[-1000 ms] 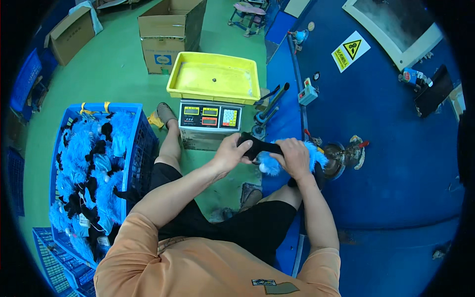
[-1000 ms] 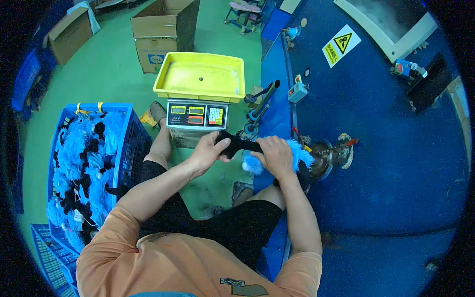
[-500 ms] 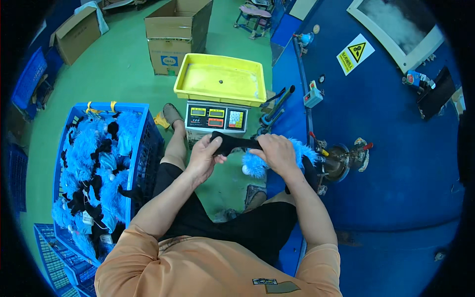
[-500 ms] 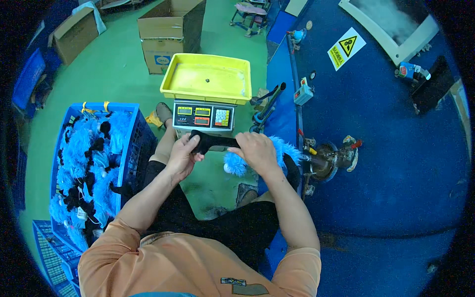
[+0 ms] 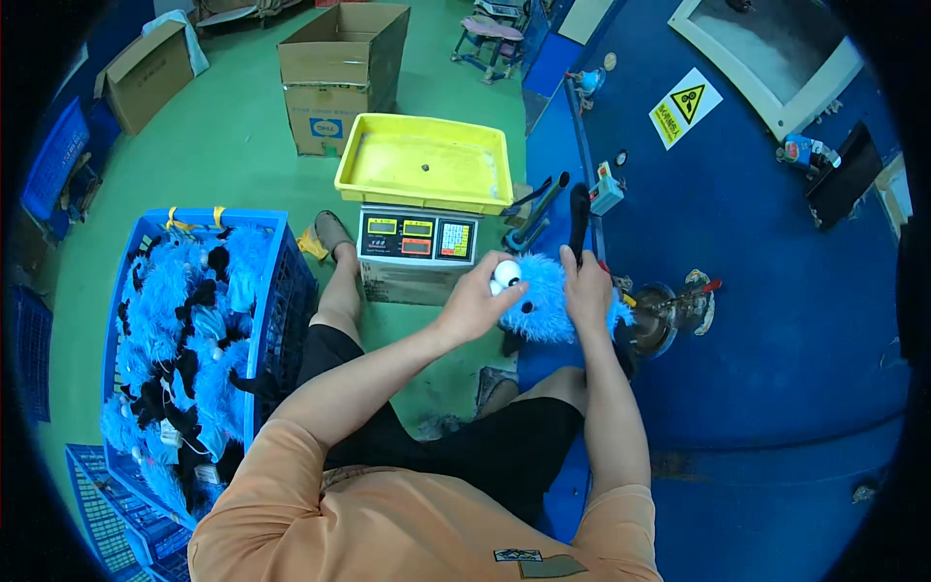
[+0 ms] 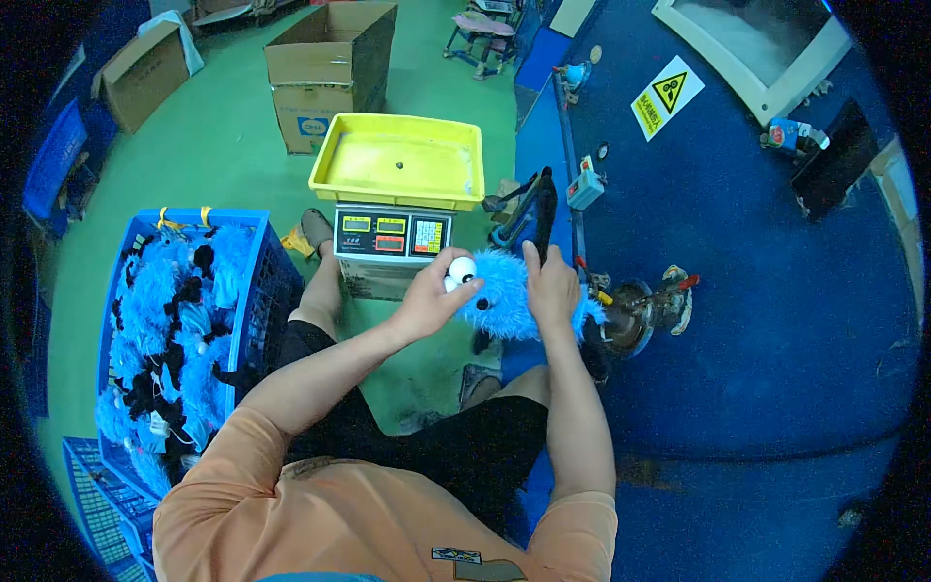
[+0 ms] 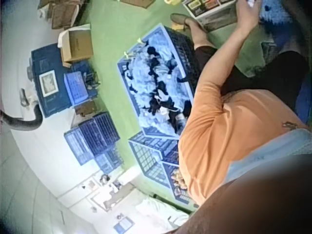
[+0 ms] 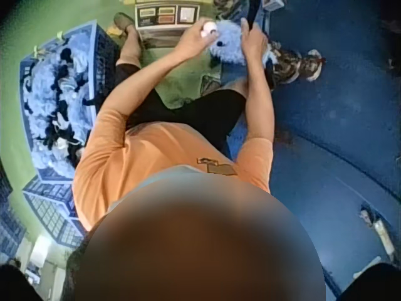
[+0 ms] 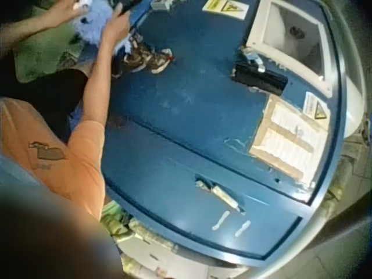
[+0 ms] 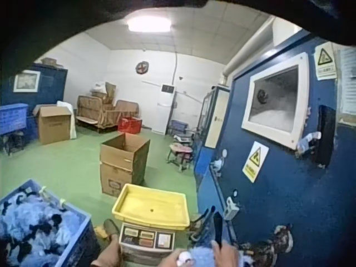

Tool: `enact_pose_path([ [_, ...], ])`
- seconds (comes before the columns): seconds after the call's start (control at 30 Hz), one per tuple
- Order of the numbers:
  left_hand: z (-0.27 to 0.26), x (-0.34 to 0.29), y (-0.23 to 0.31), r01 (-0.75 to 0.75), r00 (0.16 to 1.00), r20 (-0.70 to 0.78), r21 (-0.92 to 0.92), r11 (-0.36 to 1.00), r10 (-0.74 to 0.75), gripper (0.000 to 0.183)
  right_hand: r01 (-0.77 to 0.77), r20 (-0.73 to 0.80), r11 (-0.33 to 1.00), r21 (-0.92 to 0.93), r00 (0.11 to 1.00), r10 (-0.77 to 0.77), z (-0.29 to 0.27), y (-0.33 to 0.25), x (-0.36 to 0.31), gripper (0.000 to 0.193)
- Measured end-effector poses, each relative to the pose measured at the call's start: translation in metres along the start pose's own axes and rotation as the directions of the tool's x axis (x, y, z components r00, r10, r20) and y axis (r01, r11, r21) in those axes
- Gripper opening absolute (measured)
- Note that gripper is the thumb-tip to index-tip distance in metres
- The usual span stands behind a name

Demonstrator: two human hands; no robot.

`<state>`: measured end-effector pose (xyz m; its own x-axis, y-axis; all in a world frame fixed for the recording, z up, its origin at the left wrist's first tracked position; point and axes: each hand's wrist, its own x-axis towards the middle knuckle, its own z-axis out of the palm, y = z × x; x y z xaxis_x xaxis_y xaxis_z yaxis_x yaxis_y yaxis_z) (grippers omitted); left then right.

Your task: Filling plush toys with stuffing material using a machine nozzle and weighing them on a digital scale.

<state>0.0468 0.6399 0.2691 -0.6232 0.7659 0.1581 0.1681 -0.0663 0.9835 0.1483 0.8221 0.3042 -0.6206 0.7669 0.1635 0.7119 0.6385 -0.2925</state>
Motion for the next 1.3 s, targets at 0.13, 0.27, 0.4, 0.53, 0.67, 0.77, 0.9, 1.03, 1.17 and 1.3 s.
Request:
enact_pose_path([
  [0.13,-0.011,-0.004,-0.015,0.032,0.996,-0.079,-0.046,0.998,-0.036,0.031,0.384,-0.253,0.908,0.168,0.907,-0.337,0.02,-0.002,-0.027,0.066],
  [0.27,-0.006,-0.003,-0.025,0.088,0.993,-0.055,-0.265,0.96,-0.106,0.034,0.722,-0.199,0.676,-0.144,0.649,-0.735,0.026,0.001,-0.055,0.081],
  [0.4,0.008,-0.012,0.01,0.088,0.996,-0.006,-0.064,0.994,-0.088,0.037,0.354,-0.036,0.924,-0.146,0.931,-0.363,0.026,0.004,-0.04,0.05],
  [0.53,0.01,-0.024,-0.012,-0.017,0.99,-0.143,-0.136,0.991,-0.003,0.036,0.602,-0.176,0.784,-0.153,0.764,-0.621,0.023,0.006,-0.036,0.034],
  [0.67,0.006,0.008,-0.036,-0.148,0.949,-0.272,0.055,0.987,0.158,0.034,0.529,-0.015,0.82,-0.22,0.838,-0.545,0.026,-0.001,-0.034,0.032],
  [0.77,0.014,-0.017,-0.034,-0.165,0.937,-0.298,0.081,0.983,0.182,0.034,0.52,-0.009,0.825,-0.222,0.845,-0.535,0.032,0.017,-0.031,0.034],
  [0.9,0.029,-0.035,-0.046,-0.103,0.965,-0.257,-0.175,0.979,0.056,0.032,0.496,-0.022,0.834,-0.243,0.857,-0.516,0.029,0.015,-0.027,0.035],
  [1.03,-0.013,0.035,-0.076,0.014,0.979,-0.196,-0.189,0.982,-0.051,0.031,0.536,-0.002,0.805,-0.253,0.832,-0.555,0.032,-0.02,-0.03,0.034],
  [1.17,0.001,0.016,0.005,-0.039,0.983,-0.172,0.183,0.982,0.072,0.028,0.49,0.029,0.863,-0.121,0.871,-0.49,0.037,0.029,-0.022,0.026],
  [1.3,0.026,-0.035,-0.036,-0.008,0.956,-0.292,-0.126,0.992,-0.03,0.031,0.529,0.007,0.828,-0.187,0.843,-0.537,0.046,0.031,-0.009,0.041],
])
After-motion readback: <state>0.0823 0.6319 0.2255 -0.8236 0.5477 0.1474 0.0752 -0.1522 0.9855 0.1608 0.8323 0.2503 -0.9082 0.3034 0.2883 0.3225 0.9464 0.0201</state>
